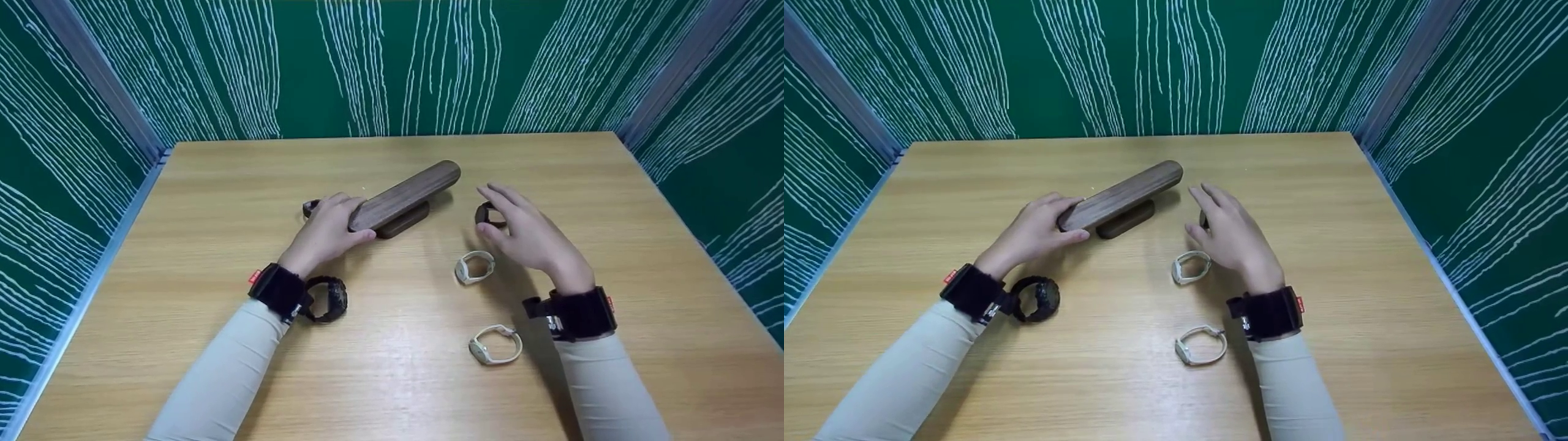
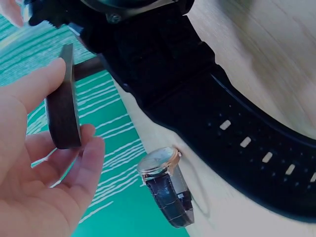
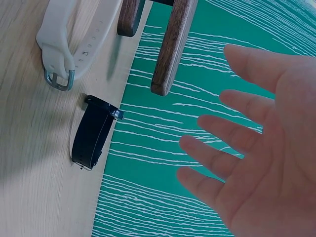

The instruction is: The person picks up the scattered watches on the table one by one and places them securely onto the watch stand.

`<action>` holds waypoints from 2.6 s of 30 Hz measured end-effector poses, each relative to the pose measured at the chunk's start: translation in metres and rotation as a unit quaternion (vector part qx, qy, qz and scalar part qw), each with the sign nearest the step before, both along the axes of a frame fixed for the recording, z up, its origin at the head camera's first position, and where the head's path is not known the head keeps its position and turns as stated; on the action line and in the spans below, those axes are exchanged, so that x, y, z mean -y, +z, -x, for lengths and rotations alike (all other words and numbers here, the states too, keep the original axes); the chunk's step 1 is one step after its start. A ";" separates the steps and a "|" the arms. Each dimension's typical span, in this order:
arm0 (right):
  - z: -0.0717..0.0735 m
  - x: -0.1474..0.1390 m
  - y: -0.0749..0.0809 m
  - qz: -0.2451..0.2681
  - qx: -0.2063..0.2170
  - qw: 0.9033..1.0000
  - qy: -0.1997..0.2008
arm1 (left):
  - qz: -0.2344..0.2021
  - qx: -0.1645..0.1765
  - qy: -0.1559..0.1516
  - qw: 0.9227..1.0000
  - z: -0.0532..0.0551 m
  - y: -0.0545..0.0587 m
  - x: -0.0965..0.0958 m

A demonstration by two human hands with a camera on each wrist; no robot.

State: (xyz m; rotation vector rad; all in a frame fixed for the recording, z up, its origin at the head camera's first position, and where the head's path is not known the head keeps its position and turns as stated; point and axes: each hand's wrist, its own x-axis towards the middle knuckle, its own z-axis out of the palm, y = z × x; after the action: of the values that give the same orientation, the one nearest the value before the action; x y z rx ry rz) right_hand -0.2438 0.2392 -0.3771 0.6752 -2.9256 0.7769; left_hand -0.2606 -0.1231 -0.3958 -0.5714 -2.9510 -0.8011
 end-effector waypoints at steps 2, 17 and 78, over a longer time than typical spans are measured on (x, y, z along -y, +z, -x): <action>0.000 0.000 -0.001 0.001 -0.002 1.000 0.004 | 0.002 -0.006 -0.002 1.000 0.000 0.001 0.000; 0.002 0.002 -0.005 -0.006 0.000 1.000 0.005 | 0.036 0.001 -0.017 0.999 -0.008 0.007 0.011; 0.004 0.024 -0.021 -0.002 -0.077 0.995 0.069 | 0.020 0.034 -0.059 0.997 -0.030 0.007 0.037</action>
State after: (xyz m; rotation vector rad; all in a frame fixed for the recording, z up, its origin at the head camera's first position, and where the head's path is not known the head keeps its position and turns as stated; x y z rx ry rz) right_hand -0.2476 0.2156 -0.3982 0.9037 -2.7659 0.6950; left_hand -0.2310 -0.1603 -0.3889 -0.7421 -3.0243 -0.7887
